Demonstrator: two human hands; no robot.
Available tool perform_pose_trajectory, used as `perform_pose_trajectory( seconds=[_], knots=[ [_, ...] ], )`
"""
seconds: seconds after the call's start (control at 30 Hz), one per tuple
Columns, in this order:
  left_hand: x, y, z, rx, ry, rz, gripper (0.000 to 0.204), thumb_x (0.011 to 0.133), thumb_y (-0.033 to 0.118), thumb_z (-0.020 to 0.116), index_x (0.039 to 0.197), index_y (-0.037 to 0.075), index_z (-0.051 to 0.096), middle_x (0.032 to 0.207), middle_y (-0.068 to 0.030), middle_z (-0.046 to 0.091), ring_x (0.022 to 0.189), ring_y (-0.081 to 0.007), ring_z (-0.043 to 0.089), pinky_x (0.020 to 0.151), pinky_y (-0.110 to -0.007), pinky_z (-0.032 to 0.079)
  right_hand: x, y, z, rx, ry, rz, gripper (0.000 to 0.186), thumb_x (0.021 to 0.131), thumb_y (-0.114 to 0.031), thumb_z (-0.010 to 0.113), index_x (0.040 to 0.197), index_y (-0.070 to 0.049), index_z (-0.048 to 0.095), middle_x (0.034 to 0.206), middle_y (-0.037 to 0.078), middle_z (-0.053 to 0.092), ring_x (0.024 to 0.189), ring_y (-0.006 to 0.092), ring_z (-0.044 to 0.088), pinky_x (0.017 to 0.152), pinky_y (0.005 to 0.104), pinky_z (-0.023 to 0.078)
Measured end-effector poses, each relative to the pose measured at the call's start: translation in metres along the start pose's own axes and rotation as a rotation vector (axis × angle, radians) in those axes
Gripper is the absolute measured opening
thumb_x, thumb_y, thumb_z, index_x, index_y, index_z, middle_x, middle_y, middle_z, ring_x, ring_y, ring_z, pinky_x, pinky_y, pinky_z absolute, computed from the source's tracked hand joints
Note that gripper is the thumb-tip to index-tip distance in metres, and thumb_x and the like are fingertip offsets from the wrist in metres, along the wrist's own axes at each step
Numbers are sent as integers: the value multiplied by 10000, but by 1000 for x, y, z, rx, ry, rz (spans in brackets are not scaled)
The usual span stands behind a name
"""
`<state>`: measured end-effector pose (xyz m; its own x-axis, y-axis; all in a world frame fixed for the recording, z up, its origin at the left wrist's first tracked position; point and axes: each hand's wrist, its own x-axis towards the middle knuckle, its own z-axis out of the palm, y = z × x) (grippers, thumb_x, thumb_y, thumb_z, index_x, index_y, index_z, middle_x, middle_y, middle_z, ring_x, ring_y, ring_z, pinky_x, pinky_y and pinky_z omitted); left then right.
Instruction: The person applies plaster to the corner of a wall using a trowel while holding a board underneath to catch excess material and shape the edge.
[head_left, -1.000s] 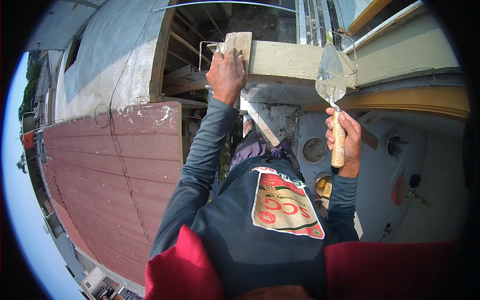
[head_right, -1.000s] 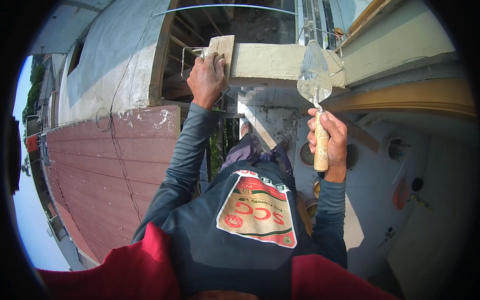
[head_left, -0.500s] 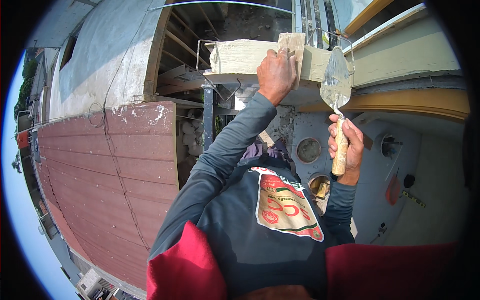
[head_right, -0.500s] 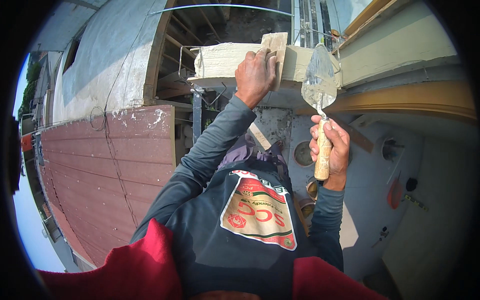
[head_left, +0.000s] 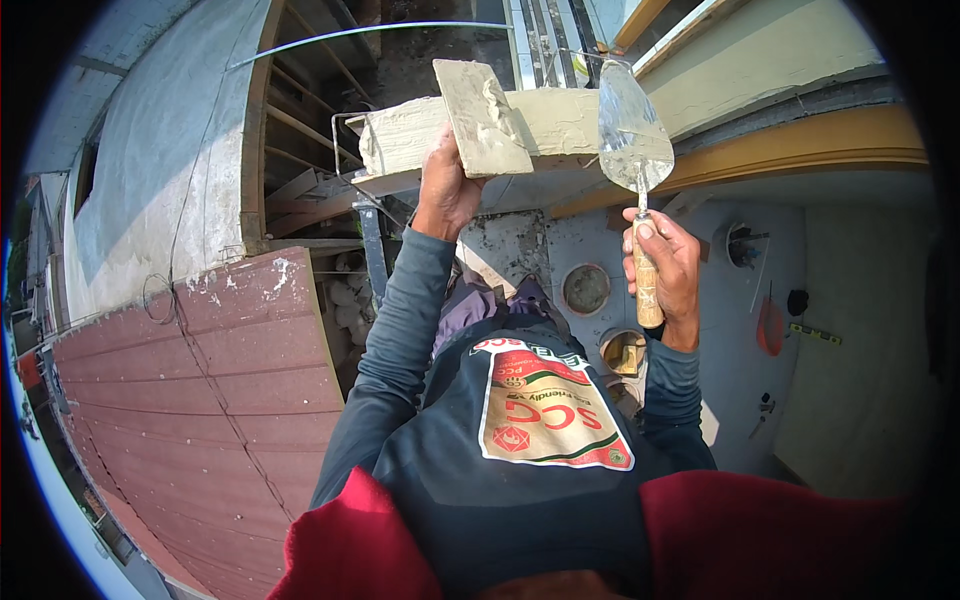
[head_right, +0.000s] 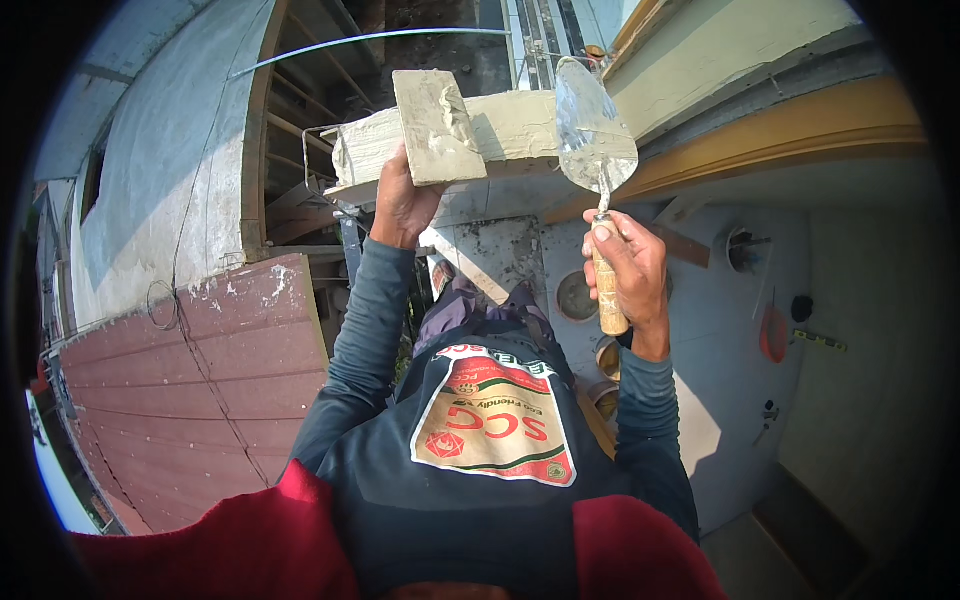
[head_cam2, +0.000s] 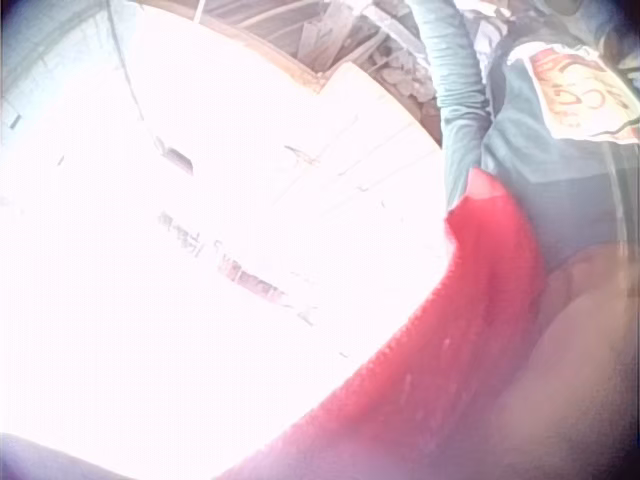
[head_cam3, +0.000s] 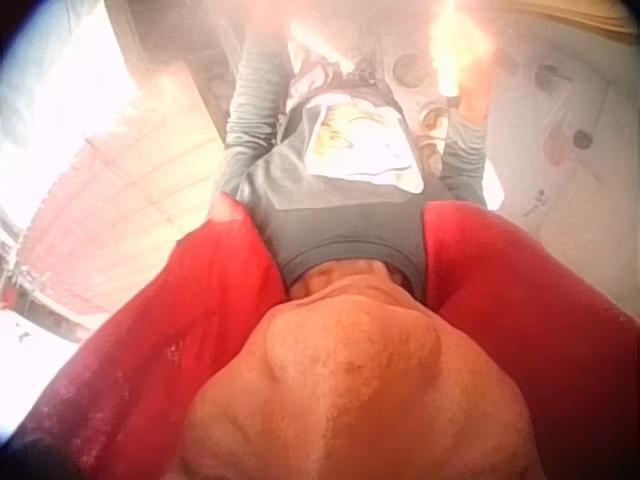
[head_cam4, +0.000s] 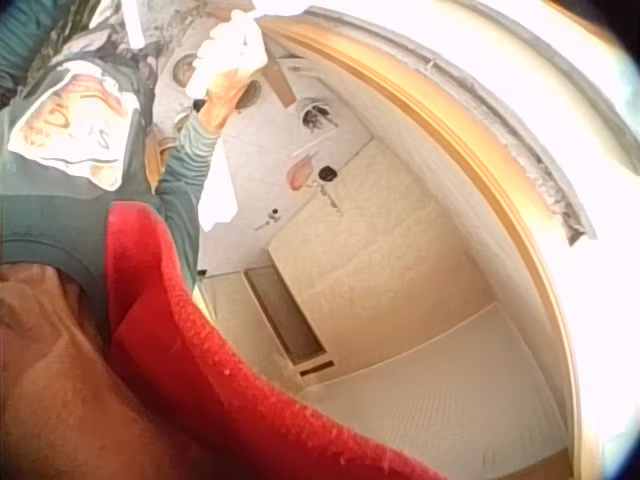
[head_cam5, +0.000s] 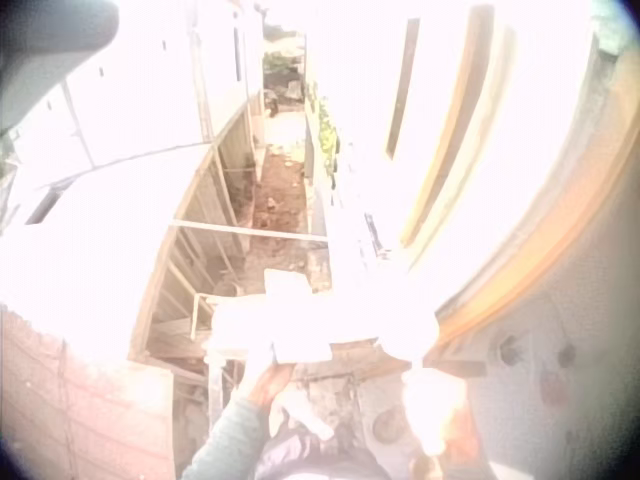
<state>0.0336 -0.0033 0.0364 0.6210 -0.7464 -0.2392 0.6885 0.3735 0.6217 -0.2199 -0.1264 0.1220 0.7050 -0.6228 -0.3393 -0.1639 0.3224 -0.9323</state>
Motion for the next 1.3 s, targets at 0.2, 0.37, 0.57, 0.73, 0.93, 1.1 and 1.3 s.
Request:
perform_pose_trajectory(
  seconds=[0.2,0.37,0.57,0.73,0.93,1.1,1.3],
  knots=[
    [6,-17,27,-33,5,-113,395,1056,243,375,1366,24,481,1303,-124,586,1167,-262,599,969,-468,508,-10,-2,-2,-971,-12,-711,306,845,-99,726,1077,80,639,834,158,620,614,259,593,572,337,489],
    [9,-29,33,-107,-37,-223,362,1047,198,398,1395,107,445,1277,-92,597,1057,-202,641,817,-396,559,-22,-4,0,-1114,-51,-642,291,827,-90,722,1047,70,618,848,192,605,714,380,608,646,419,497],
    [-32,-19,34,-50,-120,-205,408,1043,193,433,1422,44,413,1310,-126,584,1124,-227,639,923,-428,554,26,19,10,-990,101,-526,239,905,-169,634,969,58,590,828,276,605,746,484,578,655,482,477],
    [-52,9,-3,-4,-130,-18,404,1010,196,488,1357,-7,459,1256,-130,602,1085,-223,642,927,-391,539,28,7,22,-771,114,-241,253,941,-207,585,929,46,581,780,200,624,604,329,619,591,411,484],
    [-72,35,-40,125,-19,127,456,982,217,527,1356,-29,438,1236,-154,593,1074,-223,641,919,-378,537,44,18,8,-195,-46,170,347,992,-279,517,1103,43,586,792,65,611,555,102,573,462,250,492],
    [-82,46,-46,238,52,215,501,964,272,583,1334,-36,445,1229,-158,590,1058,-216,639,904,-367,537,54,49,21,375,-171,273,359,1002,-248,477,1162,64,556,821,86,575,539,129,563,429,251,487],
    [-87,54,-49,272,82,230,518,958,285,572,1342,-37,439,1218,-154,590,1047,-218,642,893,-366,540,62,43,69,159,-379,357,369,993,-292,533,1129,45,596,783,65,607,531,115,580,407,242,470]
  ],
)
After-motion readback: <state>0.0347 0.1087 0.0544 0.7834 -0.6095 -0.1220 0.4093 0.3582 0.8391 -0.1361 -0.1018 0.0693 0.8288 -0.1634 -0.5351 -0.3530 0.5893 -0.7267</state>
